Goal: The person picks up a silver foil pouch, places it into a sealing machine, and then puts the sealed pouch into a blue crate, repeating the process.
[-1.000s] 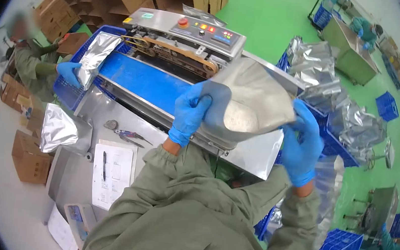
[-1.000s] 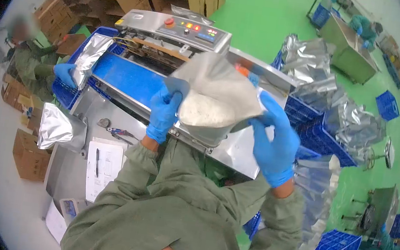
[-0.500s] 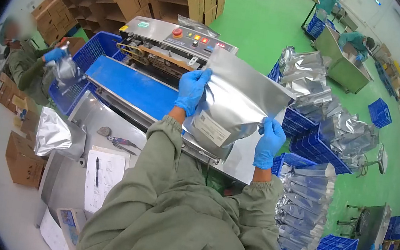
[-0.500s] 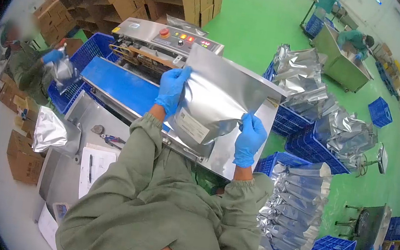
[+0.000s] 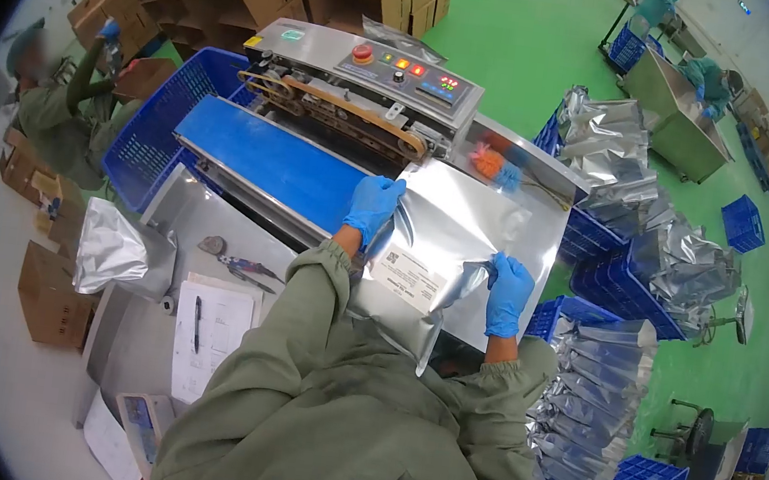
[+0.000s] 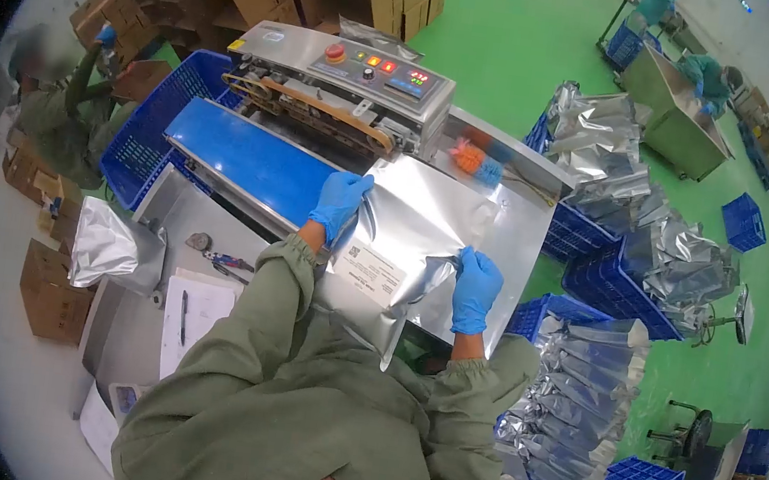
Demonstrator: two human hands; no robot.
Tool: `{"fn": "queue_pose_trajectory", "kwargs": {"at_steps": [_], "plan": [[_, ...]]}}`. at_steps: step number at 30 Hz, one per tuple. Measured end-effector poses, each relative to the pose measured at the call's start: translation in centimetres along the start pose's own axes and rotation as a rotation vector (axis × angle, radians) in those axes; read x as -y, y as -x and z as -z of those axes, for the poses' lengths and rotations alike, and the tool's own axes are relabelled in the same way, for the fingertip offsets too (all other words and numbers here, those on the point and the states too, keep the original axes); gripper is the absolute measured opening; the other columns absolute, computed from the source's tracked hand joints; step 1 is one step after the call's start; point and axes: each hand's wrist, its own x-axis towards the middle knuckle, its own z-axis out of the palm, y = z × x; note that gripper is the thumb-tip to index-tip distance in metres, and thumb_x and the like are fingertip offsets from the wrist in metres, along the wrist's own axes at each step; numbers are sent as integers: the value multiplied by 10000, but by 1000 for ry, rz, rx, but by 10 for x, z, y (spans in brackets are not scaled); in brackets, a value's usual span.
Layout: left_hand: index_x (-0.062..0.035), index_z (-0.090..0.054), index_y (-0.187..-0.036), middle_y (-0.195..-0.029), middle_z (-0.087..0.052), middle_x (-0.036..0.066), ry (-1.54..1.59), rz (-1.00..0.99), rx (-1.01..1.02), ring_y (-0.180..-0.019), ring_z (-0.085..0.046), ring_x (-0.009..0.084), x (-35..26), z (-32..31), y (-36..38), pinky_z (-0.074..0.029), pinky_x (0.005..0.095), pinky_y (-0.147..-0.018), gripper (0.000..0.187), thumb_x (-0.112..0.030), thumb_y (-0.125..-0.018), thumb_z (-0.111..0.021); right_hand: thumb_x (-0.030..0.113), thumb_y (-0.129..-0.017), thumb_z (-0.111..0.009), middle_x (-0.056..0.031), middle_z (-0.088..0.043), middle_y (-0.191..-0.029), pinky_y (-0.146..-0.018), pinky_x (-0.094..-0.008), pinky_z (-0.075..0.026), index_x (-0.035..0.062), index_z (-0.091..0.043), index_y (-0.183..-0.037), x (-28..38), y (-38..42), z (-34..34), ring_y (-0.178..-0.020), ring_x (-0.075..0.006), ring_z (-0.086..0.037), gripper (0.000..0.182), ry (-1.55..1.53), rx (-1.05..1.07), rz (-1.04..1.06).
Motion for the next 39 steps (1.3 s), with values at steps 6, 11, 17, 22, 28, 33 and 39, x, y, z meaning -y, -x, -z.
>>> {"fn": "queue_pose_trajectory", "kwargs": {"at_steps": [6,11,17,22,28,33,39], "plan": [[1,-634,-768,-642,-586,90,56,6,-64,-547,-498,165,19,19,-25,-401,327,-532,310,-295,-842,-577,188,-825,-551,-33,-559,-589,-511,-276,-396,4,-624,-657,-25,-30,-21,-528,-116,-483,260,255,178,137],[-74,-619,-826,-665,-509,-29,371,135,135,-570,-418,67,49,61,-45,-344,248,-488,180,-228,-879,-542,138,-815,-514,-73,-531,-588,-510,-330,-421,45,-585,-626,-24,-34,-56,-557,-142,-477,222,318,385,265],[16,-598,-894,-769,-538,35,-134,-68,-7,-688,-487,134,30,114,-30,-404,276,-604,331,-298,-915,-494,278,-724,-518,-244,-600,-684,-592,-460,-476,-4,-638,-637,-65,-50,-137,-617,-414,-586,319,543,168,402],[58,-592,-1039,-946,-604,138,-226,-176,-283,-857,-569,242,3,141,15,-459,328,-750,417,-326,-917,-481,267,-717,-532,-235,-606,-736,-670,-460,-477,9,-644,-682,-33,-4,-100,-685,-400,-598,284,477,225,365],[10,-617,-1075,-1041,-603,125,-348,-335,-346,-939,-567,244,-69,100,106,-452,352,-829,362,-275,-944,-435,220,-795,-530,-151,-627,-838,-690,-387,-480,84,-626,-856,-51,87,141,-757,-343,-598,177,582,-280,132],[16,-630,-1025,-1027,-620,102,-258,-365,-340,-950,-572,217,-54,79,101,-452,332,-857,328,-246,-940,-452,511,-742,-596,-227,-626,-938,-756,-435,-481,18,-613,-984,-20,234,303,-870,-369,-611,550,1157,-649,-752],[44,-623,-1031,-1055,-619,118,-97,-380,-130,-990,-560,209,-97,12,105,-429,321,-909,293,-193,-933,-481,378,-778,-573,-229,-634,-845,-735,-446,-485,-15,-652,-844,-125,284,316,-812,-364,-623,406,931,-772,-949]]}}
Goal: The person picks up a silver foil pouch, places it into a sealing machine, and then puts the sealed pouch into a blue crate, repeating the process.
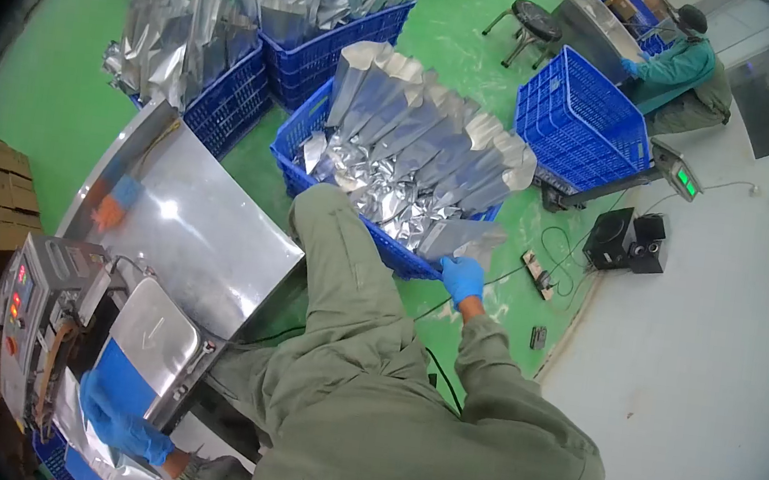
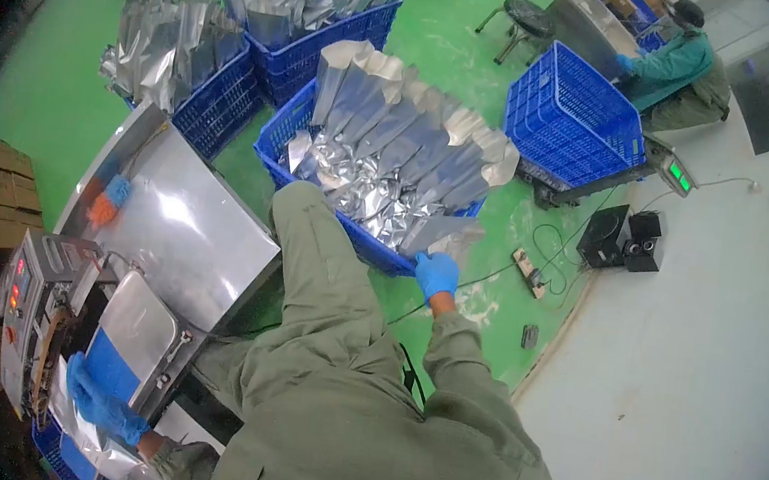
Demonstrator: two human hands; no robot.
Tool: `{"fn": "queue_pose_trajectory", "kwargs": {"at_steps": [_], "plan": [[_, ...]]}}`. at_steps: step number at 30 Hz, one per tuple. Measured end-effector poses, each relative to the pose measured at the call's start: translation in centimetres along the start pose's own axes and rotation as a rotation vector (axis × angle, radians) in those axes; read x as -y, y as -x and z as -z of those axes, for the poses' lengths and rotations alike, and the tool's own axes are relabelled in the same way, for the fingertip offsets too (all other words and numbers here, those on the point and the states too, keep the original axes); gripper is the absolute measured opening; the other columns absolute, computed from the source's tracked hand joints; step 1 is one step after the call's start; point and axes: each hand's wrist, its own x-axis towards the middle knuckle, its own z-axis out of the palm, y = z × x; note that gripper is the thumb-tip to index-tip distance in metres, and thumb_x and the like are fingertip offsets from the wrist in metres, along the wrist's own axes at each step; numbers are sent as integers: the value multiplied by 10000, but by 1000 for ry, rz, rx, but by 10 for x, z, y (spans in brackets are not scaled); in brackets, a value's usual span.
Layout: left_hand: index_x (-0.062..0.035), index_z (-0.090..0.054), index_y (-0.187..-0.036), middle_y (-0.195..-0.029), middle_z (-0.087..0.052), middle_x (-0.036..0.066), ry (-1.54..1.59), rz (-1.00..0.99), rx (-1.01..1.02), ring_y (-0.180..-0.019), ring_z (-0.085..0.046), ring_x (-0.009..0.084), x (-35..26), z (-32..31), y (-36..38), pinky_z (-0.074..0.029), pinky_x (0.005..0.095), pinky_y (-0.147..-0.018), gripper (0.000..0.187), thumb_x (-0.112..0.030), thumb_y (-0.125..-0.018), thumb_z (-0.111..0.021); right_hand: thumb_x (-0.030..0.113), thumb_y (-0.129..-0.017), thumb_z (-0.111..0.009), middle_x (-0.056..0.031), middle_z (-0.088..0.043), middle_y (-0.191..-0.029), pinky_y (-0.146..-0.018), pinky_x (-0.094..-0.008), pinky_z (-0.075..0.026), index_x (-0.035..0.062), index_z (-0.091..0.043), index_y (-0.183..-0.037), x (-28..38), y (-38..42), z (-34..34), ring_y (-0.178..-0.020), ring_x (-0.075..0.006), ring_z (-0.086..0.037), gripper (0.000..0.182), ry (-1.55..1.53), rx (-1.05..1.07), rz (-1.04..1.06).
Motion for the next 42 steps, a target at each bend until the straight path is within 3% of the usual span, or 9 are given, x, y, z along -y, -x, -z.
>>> {"fn": "queue_pose_trajectory", "kwargs": {"at_steps": [1,9,22,26,29,33,37,39,42], "plan": [[45,-622,-1029,-1062,-615,117,-4,-41,29,-991,-559,209,-3,-6,-1,-427,317,-912,285,-185,-929,-486,333,-794,-555,-234,-630,-816,-724,-456,-481,-14,-651,-812,-7,-12,-20,-788,-369,-621,361,61,-192,73],[9,-651,-916,-1011,-614,89,84,-48,59,-928,-562,181,18,-8,1,-427,295,-848,184,-118,-900,-519,269,-818,-543,-201,-617,-760,-661,-463,-470,37,-625,-775,47,-22,66,-727,-379,-600,250,261,-222,504],[-27,-643,-939,-983,-628,93,224,-214,335,-943,-568,207,-49,-22,18,-437,318,-832,156,-46,-790,-602,83,-706,-623,-107,-606,-718,-563,-367,-460,66,-599,-826,260,196,283,-652,-301,-593,123,232,-482,1675],[-27,-601,-1095,-1019,-626,84,257,-234,218,-970,-554,201,-72,-8,2,-424,318,-846,288,-109,-819,-608,60,-725,-636,-125,-635,-769,-592,-345,-483,45,-624,-852,328,228,270,-678,-309,-613,128,-59,-326,1939],[-9,-564,-1157,-1043,-619,79,439,-276,-80,-950,-552,174,-50,-3,-4,-427,291,-840,315,-117,-862,-581,37,-732,-648,-128,-631,-756,-585,-348,-481,43,-634,-842,375,256,229,-668,-311,-610,111,-181,-95,2076],[-24,-561,-1187,-1150,-574,103,561,-40,-256,-1030,-533,163,-15,4,3,-423,276,-888,327,-18,-860,-540,9,-725,-655,-121,-638,-764,-598,-333,-489,52,-641,-869,409,260,156,-668,-287,-620,151,-185,40,2195],[-6,-620,-1092,-1075,-614,94,593,-6,-429,-965,-561,152,-9,1,7,-438,258,-848,257,-23,-837,-597,-38,-705,-654,-78,-649,-789,-643,-276,-491,73,-625,-1068,396,263,141,-660,-185,-622,381,-475,413,2058],[-7,-620,-1094,-1045,-628,94,614,-39,-425,-935,-568,148,-4,-1,7,-448,260,-817,264,-5,-830,-600,-55,-689,-645,-69,-644,-839,-674,-274,-481,75,-599,-1133,394,261,120,-704,-173,-606,466,-768,586,1755],[-3,-643,-994,-913,-635,38,738,39,-437,-803,-552,98,8,-2,3,-451,233,-732,160,-50,-843,-622,-37,-663,-650,-73,-635,-884,-711,-290,-468,68,-598,-1114,403,242,70,-774,-197,-594,465,-645,441,1936]]}}
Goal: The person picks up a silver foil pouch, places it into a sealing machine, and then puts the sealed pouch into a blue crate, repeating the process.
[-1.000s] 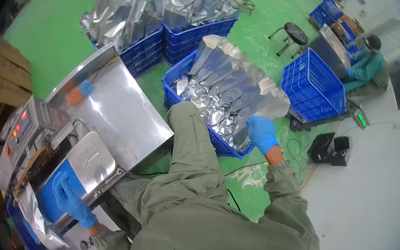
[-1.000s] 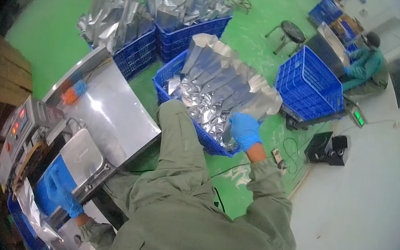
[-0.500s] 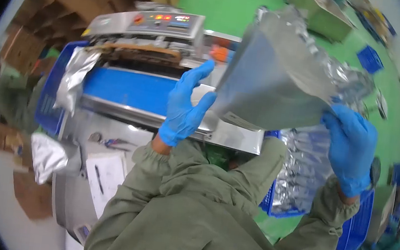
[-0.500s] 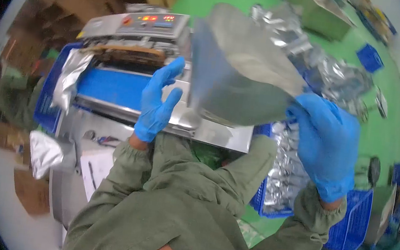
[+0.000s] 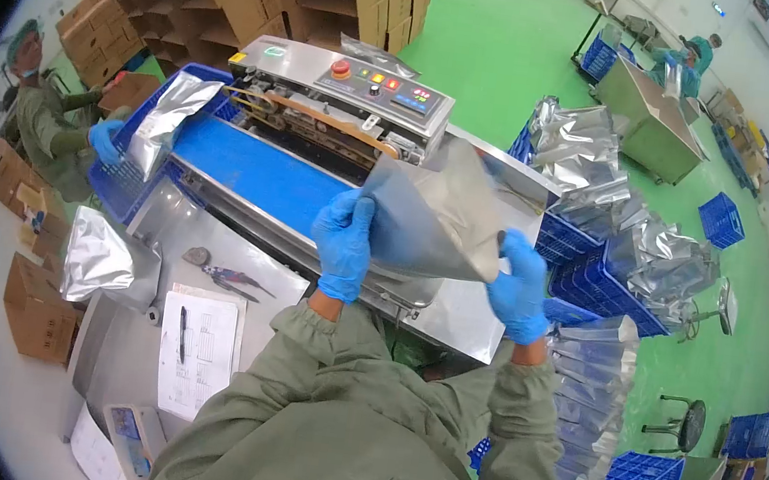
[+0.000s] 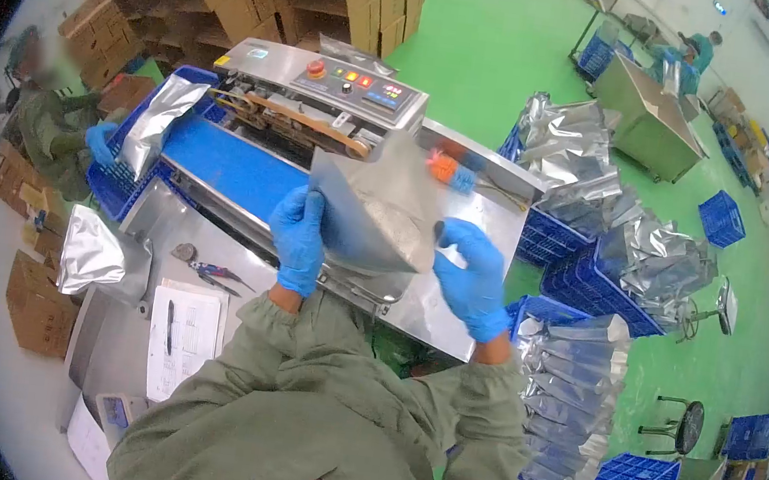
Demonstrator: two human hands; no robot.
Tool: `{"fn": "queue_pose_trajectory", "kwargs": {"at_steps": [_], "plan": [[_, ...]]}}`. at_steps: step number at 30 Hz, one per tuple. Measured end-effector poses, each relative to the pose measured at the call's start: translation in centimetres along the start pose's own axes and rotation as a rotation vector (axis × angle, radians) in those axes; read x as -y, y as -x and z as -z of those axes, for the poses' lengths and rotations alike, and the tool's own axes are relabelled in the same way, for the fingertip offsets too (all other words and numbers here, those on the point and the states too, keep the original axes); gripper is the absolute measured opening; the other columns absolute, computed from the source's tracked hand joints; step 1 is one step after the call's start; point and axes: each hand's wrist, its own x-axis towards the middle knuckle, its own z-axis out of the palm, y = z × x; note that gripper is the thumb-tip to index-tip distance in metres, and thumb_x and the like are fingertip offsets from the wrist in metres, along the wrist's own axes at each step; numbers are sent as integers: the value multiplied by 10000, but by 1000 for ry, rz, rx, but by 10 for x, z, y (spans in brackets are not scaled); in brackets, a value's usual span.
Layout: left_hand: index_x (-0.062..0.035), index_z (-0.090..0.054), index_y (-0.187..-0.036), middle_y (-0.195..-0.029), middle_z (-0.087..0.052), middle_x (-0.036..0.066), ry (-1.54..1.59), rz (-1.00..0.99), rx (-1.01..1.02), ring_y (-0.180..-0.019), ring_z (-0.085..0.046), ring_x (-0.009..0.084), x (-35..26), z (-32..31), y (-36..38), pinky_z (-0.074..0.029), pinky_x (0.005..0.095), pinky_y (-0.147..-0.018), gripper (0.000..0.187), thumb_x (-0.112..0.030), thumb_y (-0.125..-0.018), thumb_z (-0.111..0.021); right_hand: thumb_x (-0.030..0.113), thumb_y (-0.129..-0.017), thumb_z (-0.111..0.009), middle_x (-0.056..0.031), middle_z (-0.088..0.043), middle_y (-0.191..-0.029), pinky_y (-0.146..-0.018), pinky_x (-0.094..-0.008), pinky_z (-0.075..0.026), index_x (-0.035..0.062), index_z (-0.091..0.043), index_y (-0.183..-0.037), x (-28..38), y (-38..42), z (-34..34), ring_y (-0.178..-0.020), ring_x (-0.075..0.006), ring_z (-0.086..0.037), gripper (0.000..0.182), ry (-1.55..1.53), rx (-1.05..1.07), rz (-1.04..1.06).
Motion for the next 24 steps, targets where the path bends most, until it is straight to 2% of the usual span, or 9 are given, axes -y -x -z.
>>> {"fn": "queue_pose_trajectory", "kwargs": {"at_steps": [2,5,8,11,12,15,17,20,24], "plan": [[-12,-646,-889,-799,-607,-23,74,94,-34,-705,-505,49,-3,3,-6,-427,197,-646,124,-130,-850,-646,-28,-654,-654,-74,-632,-888,-715,-299,-464,68,-602,-1099,-1,2,-10,-786,-206,-590,459,2,31,72],[-11,-646,-893,-784,-606,-26,59,99,-68,-699,-499,48,-2,8,-12,-415,190,-630,143,-148,-850,-649,-9,-641,-660,-77,-624,-885,-719,-306,-462,61,-629,-997,24,3,-20,-769,-214,-576,364,-17,-62,73],[-16,-648,-878,-765,-598,-34,65,99,-81,-680,-485,44,-3,10,-20,-404,185,-615,143,-157,-850,-650,-14,-663,-656,-95,-570,-776,-638,-335,-438,28,-601,-799,-15,26,-40,-695,-233,-542,153,176,-209,37],[-16,-651,-854,-743,-588,-37,-7,51,-69,-658,-469,40,-11,10,-25,-391,184,-590,139,-155,-855,-644,-37,-708,-630,-119,-528,-710,-596,-324,-411,11,-573,-769,-8,21,-57,-646,-244,-525,96,-65,-394,-54],[-16,-651,-854,-743,-588,-37,-11,44,-64,-658,-469,40,-12,14,-28,-391,184,-590,139,-155,-855,-644,-49,-748,-606,-109,-535,-691,-584,-302,-402,1,-572,-769,-4,25,-55,-609,-214,-505,64,-37,-391,-159],[-32,-645,-837,-734,-560,-47,53,40,-59,-669,-451,35,-14,19,-42,-378,187,-605,138,-158,-879,-609,-37,-758,-612,-83,-546,-692,-565,-287,-382,-3,-579,-757,12,27,-48,-605,-163,-480,49,-132,-486,-218],[15,-645,-823,-676,-543,-47,-77,135,-29,-618,-431,36,-15,11,-50,-358,208,-536,217,-193,-876,-615,-4,-787,-603,-55,-546,-669,-552,-273,-367,-8,-590,-755,2,30,-46,-608,-121,-462,35,-158,-498,-207],[27,-643,-807,-662,-545,-41,-219,168,20,-604,-432,42,8,-1,-52,-363,217,-525,261,-224,-874,-615,74,-823,-584,-10,-540,-625,-548,-247,-357,-23,-602,-741,-19,35,-41,-607,-80,-462,128,-281,-460,-454],[37,-644,-786,-639,-568,-5,-263,299,97,-581,-453,60,32,-14,-53,-395,237,-526,284,-238,-855,-629,95,-830,-584,-21,-583,-667,-552,-231,-386,-41,-638,-789,-43,37,-37,-599,-82,-487,152,-370,-506,-555]]}}
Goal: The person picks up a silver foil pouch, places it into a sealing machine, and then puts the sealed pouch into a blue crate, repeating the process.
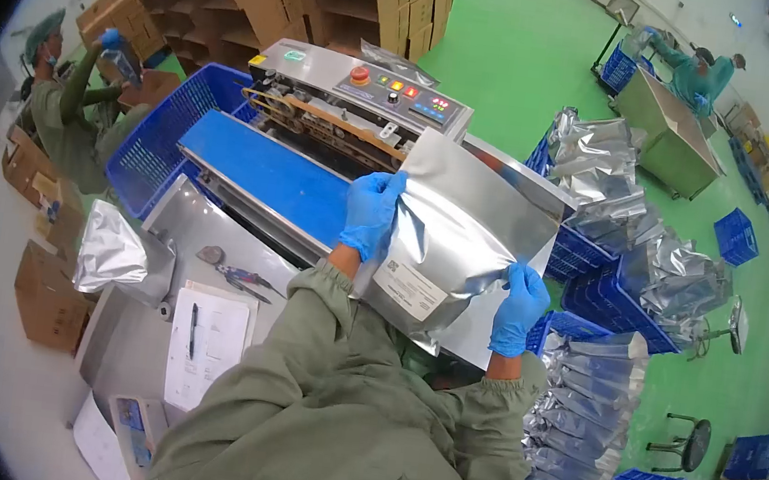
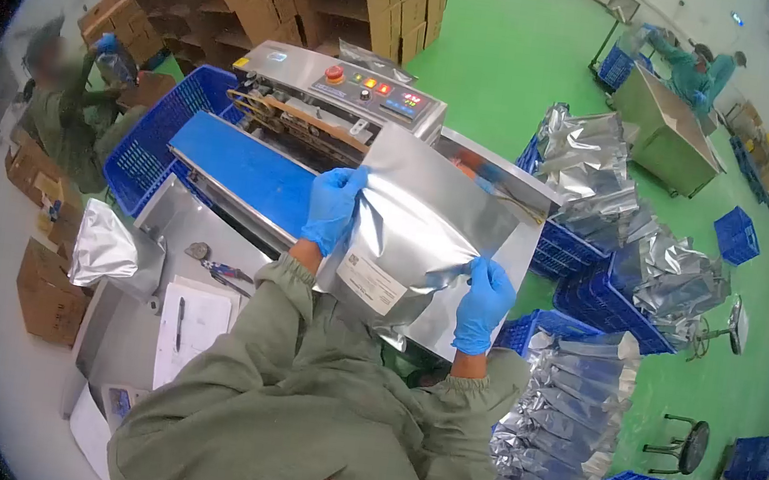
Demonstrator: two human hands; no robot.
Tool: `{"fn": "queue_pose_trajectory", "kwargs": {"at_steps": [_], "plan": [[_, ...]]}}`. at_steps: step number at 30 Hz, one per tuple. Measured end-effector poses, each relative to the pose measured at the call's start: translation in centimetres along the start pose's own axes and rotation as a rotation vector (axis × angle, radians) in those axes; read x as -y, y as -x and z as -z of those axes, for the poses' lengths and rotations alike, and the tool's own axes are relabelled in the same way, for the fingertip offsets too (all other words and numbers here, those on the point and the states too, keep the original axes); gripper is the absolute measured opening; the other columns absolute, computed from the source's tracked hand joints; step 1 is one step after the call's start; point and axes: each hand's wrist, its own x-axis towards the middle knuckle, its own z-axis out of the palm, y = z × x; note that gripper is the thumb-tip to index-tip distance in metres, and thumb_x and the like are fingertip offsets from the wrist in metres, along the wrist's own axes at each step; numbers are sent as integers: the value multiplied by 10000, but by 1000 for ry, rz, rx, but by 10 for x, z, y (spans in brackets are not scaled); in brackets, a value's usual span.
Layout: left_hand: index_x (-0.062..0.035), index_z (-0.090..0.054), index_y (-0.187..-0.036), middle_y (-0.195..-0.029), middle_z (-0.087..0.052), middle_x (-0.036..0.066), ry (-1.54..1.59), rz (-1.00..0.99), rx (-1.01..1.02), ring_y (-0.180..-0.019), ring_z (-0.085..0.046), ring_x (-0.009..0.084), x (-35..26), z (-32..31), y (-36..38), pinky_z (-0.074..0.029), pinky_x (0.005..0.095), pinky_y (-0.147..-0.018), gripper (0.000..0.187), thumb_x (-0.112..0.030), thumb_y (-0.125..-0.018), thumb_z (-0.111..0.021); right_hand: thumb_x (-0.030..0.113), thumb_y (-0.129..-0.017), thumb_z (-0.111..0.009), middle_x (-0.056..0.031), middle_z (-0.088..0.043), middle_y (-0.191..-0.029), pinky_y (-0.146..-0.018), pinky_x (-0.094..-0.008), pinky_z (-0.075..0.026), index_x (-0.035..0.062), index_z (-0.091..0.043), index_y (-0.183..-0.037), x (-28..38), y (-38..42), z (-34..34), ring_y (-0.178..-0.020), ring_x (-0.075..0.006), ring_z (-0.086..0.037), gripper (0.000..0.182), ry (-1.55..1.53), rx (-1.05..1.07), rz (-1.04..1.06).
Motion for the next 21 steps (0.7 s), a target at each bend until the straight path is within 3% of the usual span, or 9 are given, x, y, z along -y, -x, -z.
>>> {"fn": "queue_pose_trajectory", "kwargs": {"at_steps": [3,6,12,16,18,21], "plan": [[49,-633,-748,-606,-582,57,-91,9,39,-545,-486,107,39,0,-11,-414,286,-526,295,-235,-826,-641,102,-829,-589,-21,-579,-656,-543,-232,-385,-38,-634,-769,-22,-7,9,-586,-85,-483,158,52,50,-80],[28,-605,-604,-542,-557,83,-373,-48,85,-472,-483,129,61,7,-10,-406,323,-481,363,-272,-804,-646,120,-830,-596,-15,-551,-613,-522,-235,-363,-32,-628,-728,-47,-6,12,-560,-82,-467,185,117,73,-142],[23,-621,-637,-540,-559,95,-484,125,144,-520,-531,150,71,19,-24,-429,318,-528,340,-280,-790,-645,133,-827,-599,-4,-513,-569,-496,-245,-340,-17,-600,-658,-58,-9,-2,-524,-83,-439,226,162,120,-199],[28,-623,-655,-541,-558,96,-509,28,122,-514,-536,166,74,28,-39,-435,327,-531,344,-289,-785,-640,156,-827,-593,-6,-514,-566,-486,-246,-339,-12,-617,-667,-76,-19,-11,-516,-80,-441,234,200,213,-202],[7,-652,-670,-606,-611,154,-503,55,114,-546,-593,246,73,35,-46,-456,354,-561,355,-333,-766,-617,166,-826,-591,-8,-517,-564,-484,-245,-344,-9,-628,-675,-74,-24,-20,-515,-79,-448,234,250,253,-200],[6,-654,-677,-621,-620,153,-554,65,117,-555,-597,232,72,53,-60,-458,348,-568,357,-338,-766,-621,173,-824,-598,-23,-521,-539,-463,-245,-345,18,-596,-633,-62,-28,-42,-471,-97,-455,246,178,321,-244]]}}
